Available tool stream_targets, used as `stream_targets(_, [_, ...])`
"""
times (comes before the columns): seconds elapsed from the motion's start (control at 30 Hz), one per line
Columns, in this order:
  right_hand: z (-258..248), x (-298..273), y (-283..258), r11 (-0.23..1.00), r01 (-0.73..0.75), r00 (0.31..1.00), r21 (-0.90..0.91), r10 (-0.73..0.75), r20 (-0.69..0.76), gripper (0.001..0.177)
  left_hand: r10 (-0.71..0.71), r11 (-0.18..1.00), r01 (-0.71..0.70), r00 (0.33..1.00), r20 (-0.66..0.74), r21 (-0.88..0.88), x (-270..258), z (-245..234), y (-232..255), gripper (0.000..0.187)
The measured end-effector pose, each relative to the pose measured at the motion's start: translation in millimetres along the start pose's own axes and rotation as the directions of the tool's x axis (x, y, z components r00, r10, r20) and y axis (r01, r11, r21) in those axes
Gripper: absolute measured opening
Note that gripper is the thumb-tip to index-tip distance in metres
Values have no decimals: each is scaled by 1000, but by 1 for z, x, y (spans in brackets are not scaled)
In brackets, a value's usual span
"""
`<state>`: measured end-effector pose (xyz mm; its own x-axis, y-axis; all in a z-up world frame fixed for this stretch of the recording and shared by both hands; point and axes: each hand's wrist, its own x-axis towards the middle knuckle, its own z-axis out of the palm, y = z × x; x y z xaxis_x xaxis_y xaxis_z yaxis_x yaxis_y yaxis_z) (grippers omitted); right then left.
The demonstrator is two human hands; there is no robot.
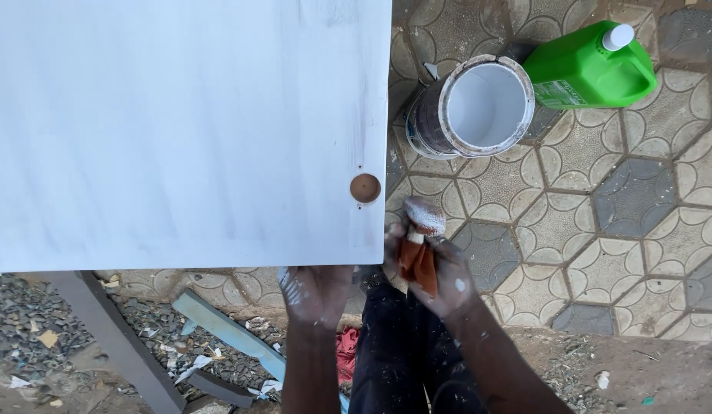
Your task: Painting a cabinet door by hand using a rag and white paint in an outdoor workspace.
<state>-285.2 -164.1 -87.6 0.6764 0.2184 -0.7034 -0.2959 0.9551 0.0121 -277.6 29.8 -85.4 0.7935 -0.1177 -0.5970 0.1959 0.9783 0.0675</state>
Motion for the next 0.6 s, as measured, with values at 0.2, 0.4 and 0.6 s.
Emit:
stream_targets(0.2, [26, 70, -78, 840, 216, 976, -498, -170, 136, 42, -78, -46, 591, 802, -593, 805, -42, 109, 49, 25])
stream_targets(0.4, [93, 179, -111, 868, 149, 964, -474, -20, 266, 33, 141, -334, 319, 947, -288, 887, 51, 274, 35, 52])
stream_targets(0.6, [51, 241, -103, 807, 123, 849, -578, 215, 482, 42, 298, -258, 412, 894, -334, 874, 117, 281, 11, 18])
